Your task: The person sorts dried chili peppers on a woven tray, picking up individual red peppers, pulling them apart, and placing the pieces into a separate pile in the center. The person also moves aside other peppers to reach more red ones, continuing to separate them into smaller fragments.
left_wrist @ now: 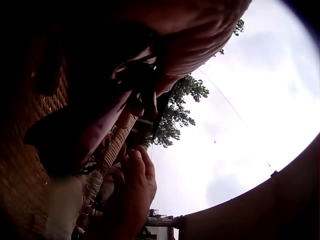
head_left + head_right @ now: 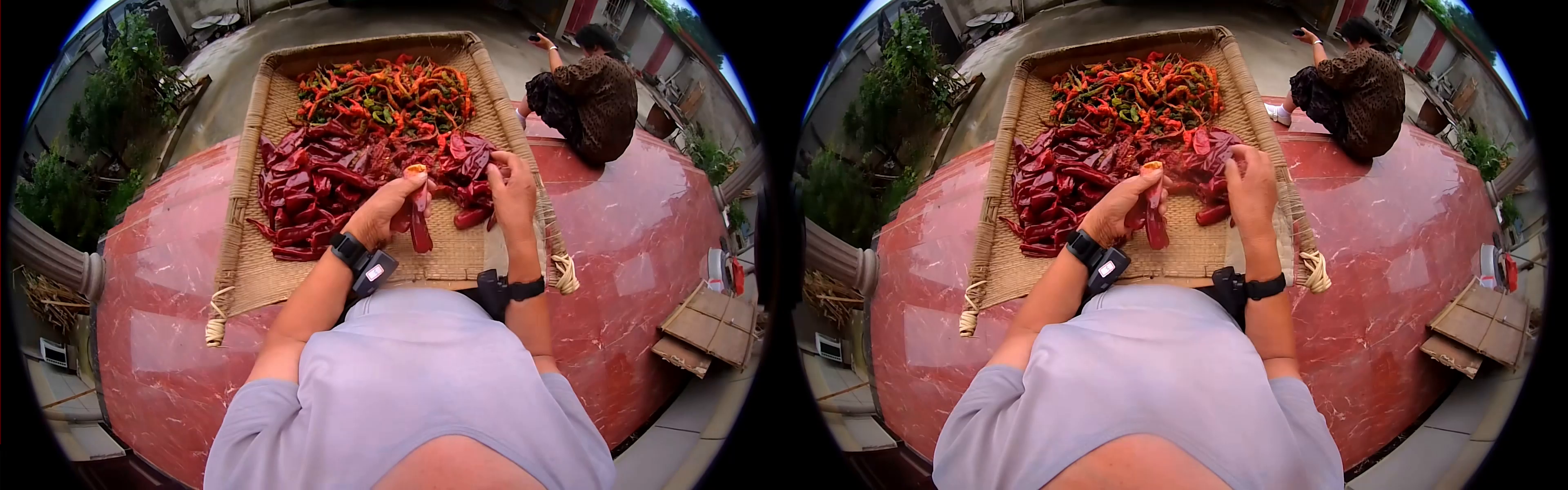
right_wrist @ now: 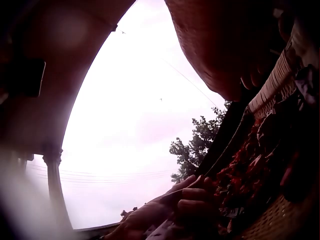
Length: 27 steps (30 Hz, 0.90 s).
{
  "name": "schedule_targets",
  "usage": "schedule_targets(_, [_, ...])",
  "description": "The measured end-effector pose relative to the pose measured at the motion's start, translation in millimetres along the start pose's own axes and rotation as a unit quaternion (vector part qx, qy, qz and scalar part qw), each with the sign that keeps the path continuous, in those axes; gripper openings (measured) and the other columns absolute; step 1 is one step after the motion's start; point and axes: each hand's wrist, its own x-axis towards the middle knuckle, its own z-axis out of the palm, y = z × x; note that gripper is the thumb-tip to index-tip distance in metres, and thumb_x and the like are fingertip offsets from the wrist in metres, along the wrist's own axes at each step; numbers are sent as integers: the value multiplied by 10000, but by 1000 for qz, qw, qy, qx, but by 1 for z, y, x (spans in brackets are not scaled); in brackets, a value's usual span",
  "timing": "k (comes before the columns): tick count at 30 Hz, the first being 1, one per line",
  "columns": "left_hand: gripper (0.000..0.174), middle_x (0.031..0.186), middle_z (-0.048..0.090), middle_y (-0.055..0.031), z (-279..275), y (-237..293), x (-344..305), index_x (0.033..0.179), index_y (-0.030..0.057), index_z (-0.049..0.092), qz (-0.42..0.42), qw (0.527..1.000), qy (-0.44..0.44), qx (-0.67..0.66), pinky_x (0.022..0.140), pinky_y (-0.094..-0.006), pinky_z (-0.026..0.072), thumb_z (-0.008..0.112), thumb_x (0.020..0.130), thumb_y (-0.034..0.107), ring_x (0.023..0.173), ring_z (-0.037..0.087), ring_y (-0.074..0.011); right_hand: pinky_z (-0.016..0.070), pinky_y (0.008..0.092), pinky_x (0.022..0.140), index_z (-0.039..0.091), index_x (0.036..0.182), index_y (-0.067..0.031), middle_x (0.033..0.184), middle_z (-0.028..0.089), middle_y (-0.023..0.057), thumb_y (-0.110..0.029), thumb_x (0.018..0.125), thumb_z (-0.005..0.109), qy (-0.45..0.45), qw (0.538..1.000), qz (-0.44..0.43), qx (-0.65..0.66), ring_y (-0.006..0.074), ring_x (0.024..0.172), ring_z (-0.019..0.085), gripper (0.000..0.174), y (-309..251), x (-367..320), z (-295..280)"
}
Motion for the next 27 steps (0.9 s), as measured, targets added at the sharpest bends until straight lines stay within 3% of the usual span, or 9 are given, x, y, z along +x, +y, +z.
schedule_targets(2, [297,773,584,-21,-2,-4,1,1067,36,601,-15,999,-38,28,663,-293,526,584,1049,331,699,604,-153,545,318,794,662,1194,-51,1035,692,94,-198,955,674,-112,976,6,188,186,888,681,281,-14,-6,14])
schedule_targets(4, [270,771,572,-5,3,-2,-2,1061,44,602,-32,996,-63,52,656,-279,516,600,1043,313,684,579,-129,546,292,801,642,1233,-16,1090,706,98,-197,976,667,-227,923,70,304,148,934,672,316,-34,-12,22])
schedule_targets(7, [242,769,562,4,1,-3,-5,1055,59,601,-65,991,-82,84,646,-269,510,617,1035,300,666,546,-111,551,287,816,650,1221,-6,1075,716,91,-150,968,668,-276,906,84,311,141,947,675,292,-38,-17,32])
schedule_targets(13, [285,840,616,-2,-8,-1,-6,1110,84,597,-48,994,-93,11,656,-249,522,679,994,331,733,610,-115,537,260,767,687,1129,-26,976,724,27,-60,948,670,-220,909,100,340,96,878,663,185,-24,-4,17])
schedule_targets(15, [314,873,631,-10,-15,-5,-3,1151,65,591,-25,997,-78,-16,725,-294,549,651,1009,339,820,635,-147,533,276,723,679,1138,-25,978,728,41,-57,947,664,-108,964,41,240,105,832,661,194,-20,3,5])
schedule_targets(21, [254,918,656,-30,-26,-10,2,1215,50,571,23,996,-41,-75,763,-297,565,608,1040,230,860,658,-162,536,388,810,690,1073,-18,966,701,138,-59,924,653,61,998,-14,-32,288,910,684,159,23,-2,-14])
schedule_targets(22, [236,935,662,-38,-27,-11,3,1209,46,572,26,995,-38,-92,784,-301,576,590,1050,220,890,671,-170,519,437,863,695,1076,-38,1004,682,163,-91,927,647,37,998,3,-59,347,968,665,166,30,-7,-16])
schedule_targets(25, [221,960,661,-36,-24,-8,0,1192,56,581,21,996,-9,-89,812,-308,586,582,1055,229,933,680,-180,517,460,858,692,1091,-48,1040,674,167,-127,937,643,-51,989,44,-128,355,950,663,181,50,-13,-15])
schedule_targets(27, [223,971,674,-54,-22,-9,0,1175,60,586,35,995,9,-98,785,-301,600,594,1048,244,947,691,-171,515,462,857,698,1079,-49,1025,672,162,-138,942,634,-4,995,1,-97,353,920,660,176,51,-12,-13])
